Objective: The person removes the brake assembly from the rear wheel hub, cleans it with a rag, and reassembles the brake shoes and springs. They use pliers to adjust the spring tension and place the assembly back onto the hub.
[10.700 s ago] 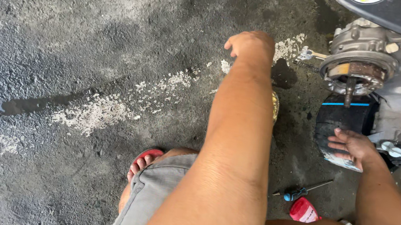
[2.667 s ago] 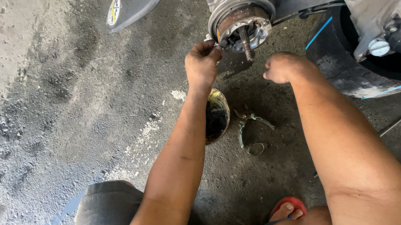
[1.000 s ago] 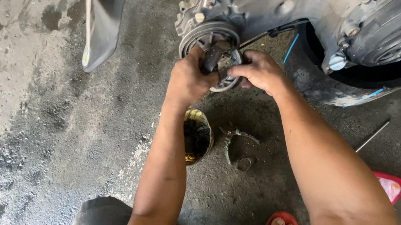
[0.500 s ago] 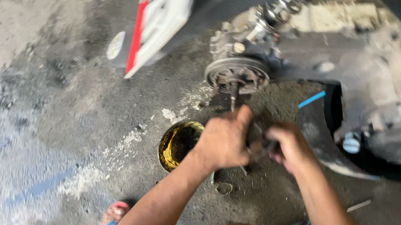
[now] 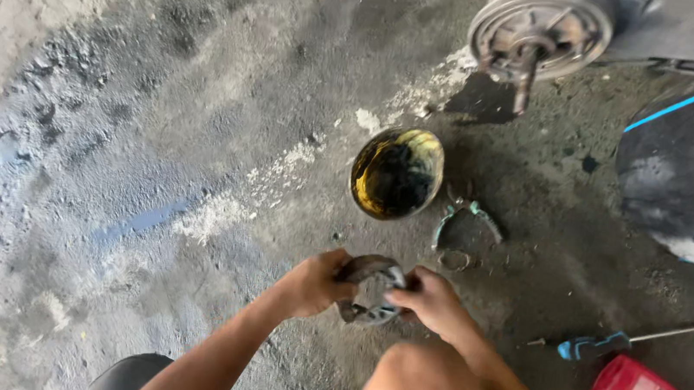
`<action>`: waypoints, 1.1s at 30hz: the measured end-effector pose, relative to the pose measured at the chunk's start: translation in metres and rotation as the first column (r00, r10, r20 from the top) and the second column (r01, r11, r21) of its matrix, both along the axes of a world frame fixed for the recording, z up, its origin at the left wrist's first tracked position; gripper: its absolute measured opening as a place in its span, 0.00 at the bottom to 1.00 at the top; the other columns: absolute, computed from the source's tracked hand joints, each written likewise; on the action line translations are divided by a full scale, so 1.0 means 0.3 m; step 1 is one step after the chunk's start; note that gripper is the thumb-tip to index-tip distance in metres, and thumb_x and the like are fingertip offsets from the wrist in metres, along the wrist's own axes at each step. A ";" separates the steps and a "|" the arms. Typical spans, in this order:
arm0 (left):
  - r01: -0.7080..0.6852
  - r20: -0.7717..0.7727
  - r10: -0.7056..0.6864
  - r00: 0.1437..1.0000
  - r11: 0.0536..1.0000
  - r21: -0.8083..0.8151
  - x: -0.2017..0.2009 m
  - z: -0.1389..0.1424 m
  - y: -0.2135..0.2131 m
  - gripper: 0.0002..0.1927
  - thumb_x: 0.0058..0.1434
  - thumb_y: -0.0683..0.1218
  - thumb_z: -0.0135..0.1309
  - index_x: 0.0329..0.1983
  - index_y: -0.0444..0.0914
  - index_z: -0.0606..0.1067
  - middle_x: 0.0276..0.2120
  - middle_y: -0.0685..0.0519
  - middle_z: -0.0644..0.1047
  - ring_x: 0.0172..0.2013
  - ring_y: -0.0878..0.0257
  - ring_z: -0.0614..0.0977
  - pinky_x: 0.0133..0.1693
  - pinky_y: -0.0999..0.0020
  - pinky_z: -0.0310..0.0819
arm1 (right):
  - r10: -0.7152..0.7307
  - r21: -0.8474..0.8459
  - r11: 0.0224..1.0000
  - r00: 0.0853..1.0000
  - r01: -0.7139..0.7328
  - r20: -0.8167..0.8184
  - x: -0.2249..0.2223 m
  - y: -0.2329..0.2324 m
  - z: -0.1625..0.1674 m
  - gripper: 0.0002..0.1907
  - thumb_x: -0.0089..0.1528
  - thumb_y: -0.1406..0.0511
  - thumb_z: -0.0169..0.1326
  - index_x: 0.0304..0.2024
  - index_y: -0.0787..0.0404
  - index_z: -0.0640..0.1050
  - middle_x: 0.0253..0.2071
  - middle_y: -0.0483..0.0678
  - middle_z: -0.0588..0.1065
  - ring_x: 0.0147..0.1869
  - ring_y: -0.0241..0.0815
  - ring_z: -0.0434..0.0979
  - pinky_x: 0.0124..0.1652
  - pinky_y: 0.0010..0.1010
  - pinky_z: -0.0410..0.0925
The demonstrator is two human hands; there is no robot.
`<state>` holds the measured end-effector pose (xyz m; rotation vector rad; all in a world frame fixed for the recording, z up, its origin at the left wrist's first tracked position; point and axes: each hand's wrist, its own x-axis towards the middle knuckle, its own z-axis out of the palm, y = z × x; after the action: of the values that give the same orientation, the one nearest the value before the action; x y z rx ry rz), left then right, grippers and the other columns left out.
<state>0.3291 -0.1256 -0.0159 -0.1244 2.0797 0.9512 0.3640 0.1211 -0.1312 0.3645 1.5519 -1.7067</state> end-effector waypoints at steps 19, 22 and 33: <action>0.194 -0.170 -0.255 0.952 0.931 -0.310 0.300 -0.231 -0.326 0.18 0.66 0.52 0.54 0.58 0.44 0.75 0.56 0.47 0.75 0.51 0.50 0.81 0.53 0.54 0.76 | 0.285 0.946 0.325 0.952 0.010 -0.108 -0.301 -0.004 -0.079 0.50 0.53 0.58 0.68 0.69 0.67 0.57 0.66 0.69 0.63 0.68 0.68 0.66 0.60 0.52 0.65; 0.402 -0.193 -0.484 0.853 0.847 -0.347 0.284 -0.308 -0.233 0.13 0.69 0.49 0.50 0.54 0.43 0.77 0.54 0.47 0.75 0.50 0.53 0.81 0.52 0.57 0.78 | 0.298 0.933 0.304 0.912 0.190 -0.283 -0.226 0.027 -0.080 0.41 0.55 0.60 0.67 0.64 0.70 0.63 0.62 0.69 0.67 0.64 0.67 0.70 0.59 0.50 0.67; 0.456 -0.262 -0.595 0.759 0.775 -0.437 0.272 -0.520 -0.146 0.09 0.63 0.45 0.54 0.43 0.40 0.82 0.54 0.45 0.78 0.48 0.50 0.84 0.45 0.55 0.79 | -0.157 0.427 0.880 0.976 0.209 -0.154 0.286 -0.137 0.015 0.17 0.55 0.57 0.67 0.34 0.58 0.73 0.27 0.46 0.70 0.28 0.41 0.68 0.29 0.35 0.62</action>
<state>0.4108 -0.1695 -0.1719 0.5061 2.4326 0.2489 0.4498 0.0799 -0.1268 0.6735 2.0506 -1.5191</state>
